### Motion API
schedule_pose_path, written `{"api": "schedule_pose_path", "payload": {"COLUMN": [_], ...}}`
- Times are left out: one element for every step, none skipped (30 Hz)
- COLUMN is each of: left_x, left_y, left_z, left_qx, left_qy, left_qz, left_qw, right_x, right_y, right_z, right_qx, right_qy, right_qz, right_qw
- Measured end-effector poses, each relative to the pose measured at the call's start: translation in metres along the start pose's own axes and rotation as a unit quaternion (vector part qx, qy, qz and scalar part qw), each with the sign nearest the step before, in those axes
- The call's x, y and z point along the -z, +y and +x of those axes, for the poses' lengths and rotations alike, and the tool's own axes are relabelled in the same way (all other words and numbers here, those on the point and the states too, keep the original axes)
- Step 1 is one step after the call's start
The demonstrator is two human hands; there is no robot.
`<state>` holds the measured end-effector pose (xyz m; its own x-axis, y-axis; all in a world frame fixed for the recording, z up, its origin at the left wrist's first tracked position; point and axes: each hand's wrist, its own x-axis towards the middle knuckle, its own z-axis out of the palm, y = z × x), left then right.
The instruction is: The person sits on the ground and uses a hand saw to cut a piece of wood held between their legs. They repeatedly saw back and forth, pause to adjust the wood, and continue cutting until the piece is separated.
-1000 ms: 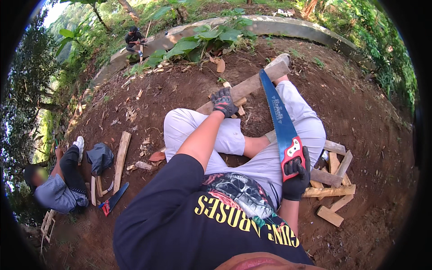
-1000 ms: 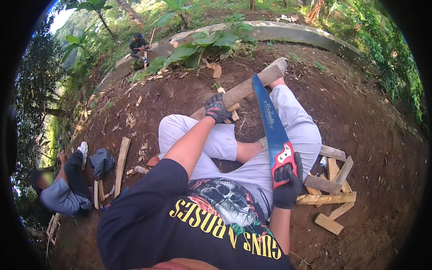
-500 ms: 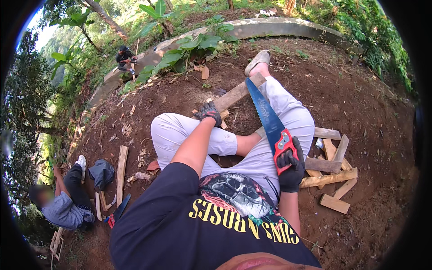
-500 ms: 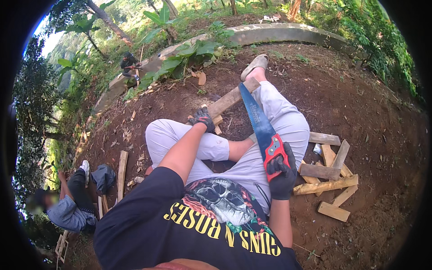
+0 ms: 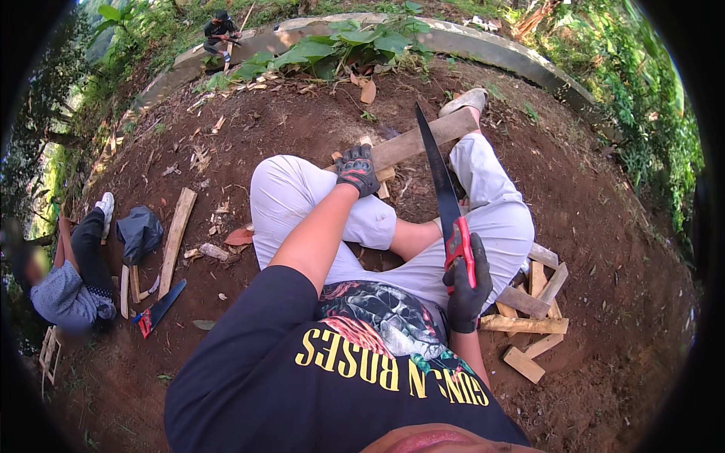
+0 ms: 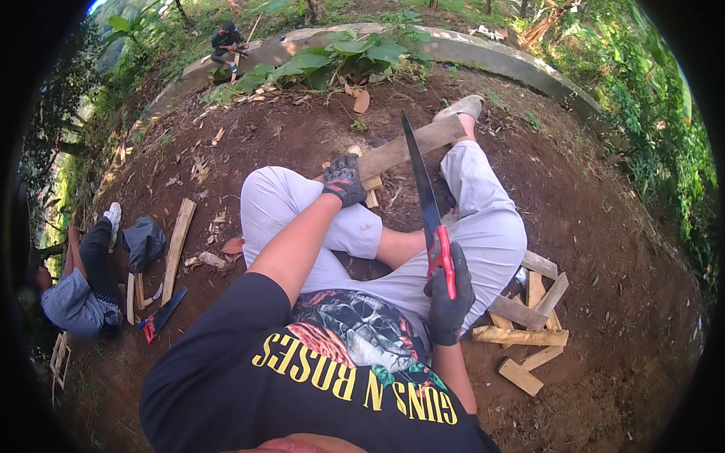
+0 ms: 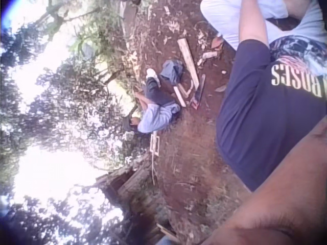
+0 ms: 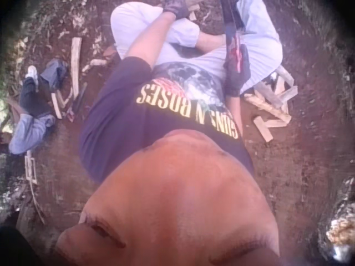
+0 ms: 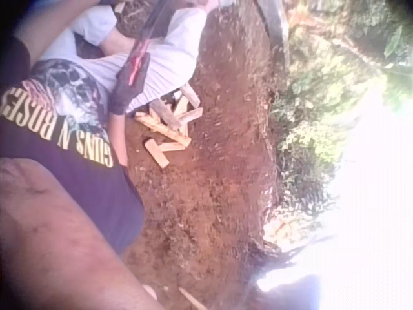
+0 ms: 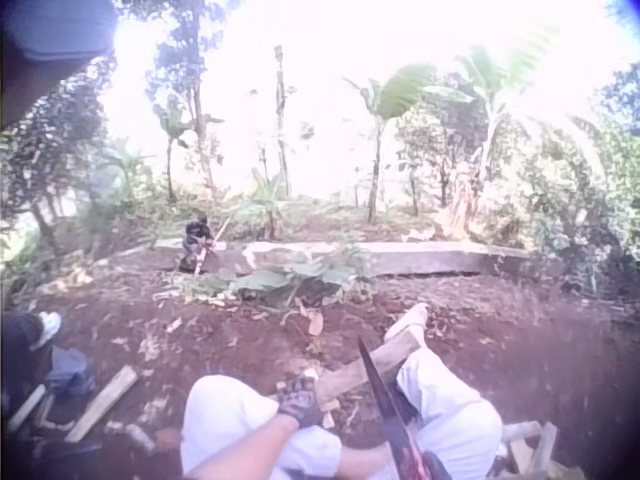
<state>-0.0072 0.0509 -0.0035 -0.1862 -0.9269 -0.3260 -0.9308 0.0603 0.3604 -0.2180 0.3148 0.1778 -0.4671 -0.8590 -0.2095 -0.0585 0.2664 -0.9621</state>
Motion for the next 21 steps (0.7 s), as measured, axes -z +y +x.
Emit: {"api": "schedule_pose_path", "payload": {"left_x": [0.002,0.002,0.000,-0.001,-0.002,0.000,0.002,0.004,0.007,0.010,0.009,0.007,0.005,0.005,0.003,0.002,-0.001,-0.002,-0.004,-0.005,-0.005], "left_y": [0.001,0.002,-0.002,-0.001,-0.004,-0.001,0.002,0.007,0.013,0.019,0.016,0.018,0.020,0.020,0.021,0.022,0.021,0.020,0.019,0.019,0.020], "left_z": [0.001,0.003,0.003,0.005,0.005,0.006,0.007,0.009,0.009,0.010,0.011,0.013,0.015,0.019,0.022,0.024,0.026,0.029,0.032,0.032,0.033], "left_qx": [0.004,0.006,0.013,0.014,0.021,0.029,0.034,0.037,0.041,0.044,0.055,0.059,0.063,0.070,0.074,0.076,0.081,0.081,0.081,0.080,0.081], "left_qy": [-0.009,-0.011,-0.006,-0.001,0.004,-0.004,-0.011,-0.019,-0.026,-0.037,-0.031,-0.027,-0.022,-0.030,-0.033,-0.037,-0.041,-0.033,-0.026,-0.021,-0.033], "left_qz": [0.002,-0.014,-0.008,-0.002,0.004,-0.011,-0.009,-0.006,-0.002,0.004,-0.001,-0.005,-0.010,-0.007,-0.008,-0.009,-0.010,-0.010,-0.010,-0.009,-0.009], "left_qw": [1.000,1.000,1.000,1.000,1.000,0.999,0.999,0.999,0.999,0.998,0.998,0.998,0.998,0.997,0.997,0.996,0.996,0.996,0.996,0.997,0.996], "right_x": [-0.008,-0.022,-0.038,-0.052,-0.068,-0.076,-0.084,-0.091,-0.098,-0.106,-0.117,-0.125,-0.133,-0.138,-0.140,-0.141,-0.142,-0.143,-0.142,-0.140,-0.135], "right_y": [0.001,0.005,0.009,0.014,0.008,0.009,0.013,0.017,0.021,0.024,0.029,0.034,0.038,0.043,0.048,0.052,0.055,0.057,0.059,0.063,0.066], "right_z": [0.007,0.020,0.034,0.047,0.060,0.074,0.088,0.101,0.115,0.129,0.142,0.154,0.165,0.173,0.176,0.180,0.182,0.184,0.184,0.183,0.182], "right_qx": [0.007,0.093,0.182,0.267,0.312,0.304,0.296,0.286,0.298,0.309,0.321,0.319,0.318,0.316,0.322,0.327,0.332,0.328,0.323,0.316,0.307], "right_qy": [-0.015,-0.021,-0.024,-0.011,-0.017,-0.037,-0.058,-0.076,-0.079,-0.082,-0.095,-0.097,-0.098,-0.099,-0.096,-0.092,-0.090,-0.091,-0.092,-0.092,-0.096], "right_qz": [-0.091,-0.140,-0.189,-0.234,-0.237,-0.228,-0.219,-0.210,-0.222,-0.235,-0.243,-0.239,-0.235,-0.229,-0.233,-0.237,-0.240,-0.249,-0.257,-0.266,-0.267], "right_qw": [0.996,0.986,0.965,0.935,0.920,0.924,0.928,0.932,0.925,0.918,0.910,0.912,0.914,0.915,0.913,0.910,0.908,0.907,0.906,0.906,0.908]}}
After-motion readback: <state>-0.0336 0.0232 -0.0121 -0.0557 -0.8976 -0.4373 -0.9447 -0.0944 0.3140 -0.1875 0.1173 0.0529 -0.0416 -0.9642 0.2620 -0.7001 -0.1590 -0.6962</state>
